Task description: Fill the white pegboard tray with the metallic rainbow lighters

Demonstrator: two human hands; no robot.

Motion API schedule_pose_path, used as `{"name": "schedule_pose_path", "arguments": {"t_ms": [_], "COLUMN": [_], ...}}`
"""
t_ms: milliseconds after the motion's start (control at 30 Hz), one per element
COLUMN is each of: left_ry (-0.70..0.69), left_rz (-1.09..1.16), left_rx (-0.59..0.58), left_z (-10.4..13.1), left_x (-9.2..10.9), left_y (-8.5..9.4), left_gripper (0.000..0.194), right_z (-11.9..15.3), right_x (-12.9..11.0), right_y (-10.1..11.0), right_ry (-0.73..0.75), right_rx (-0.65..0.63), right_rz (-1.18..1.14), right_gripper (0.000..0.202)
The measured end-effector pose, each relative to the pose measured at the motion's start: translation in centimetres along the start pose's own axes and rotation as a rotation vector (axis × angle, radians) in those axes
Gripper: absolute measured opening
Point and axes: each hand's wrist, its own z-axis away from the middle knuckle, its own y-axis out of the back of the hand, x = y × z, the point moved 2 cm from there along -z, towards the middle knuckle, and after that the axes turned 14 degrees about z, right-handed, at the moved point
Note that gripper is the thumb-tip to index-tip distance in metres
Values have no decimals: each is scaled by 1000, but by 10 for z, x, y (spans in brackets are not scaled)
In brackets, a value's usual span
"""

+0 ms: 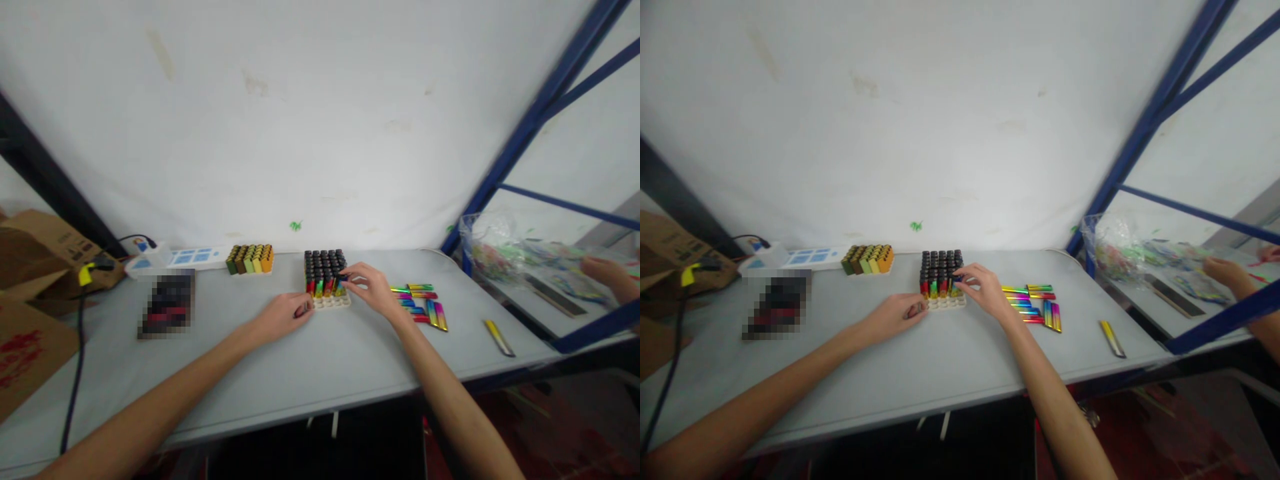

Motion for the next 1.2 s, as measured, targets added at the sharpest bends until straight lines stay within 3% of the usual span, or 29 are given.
{"name": "schedule_pose_path", "arguments": {"t_ms": [533,800,900,1033,1200], "left_ry": [3,14,24,23,41], "left_rz": [-4,-7,10,26,33], "left_rx": [7,3,2,5,4], "left_z": [0,-1,-1,-1,-1], "left_x": [-2,2,6,9,8], "left_y": [-1,0,2,4,4], "left_gripper": [13,16,16,15,18], "right_z": [0,0,-1,3,25], "right_x": [1,1,9,35,76], "right_y": [-3,-3,9,43,82], "right_ry": [-9,110,36,-119,-331], "right_rx": [-51,41,53,69,-147], "right_rz": [34,278,286,387,583], "right_gripper": [24,28,32,26,21]}}
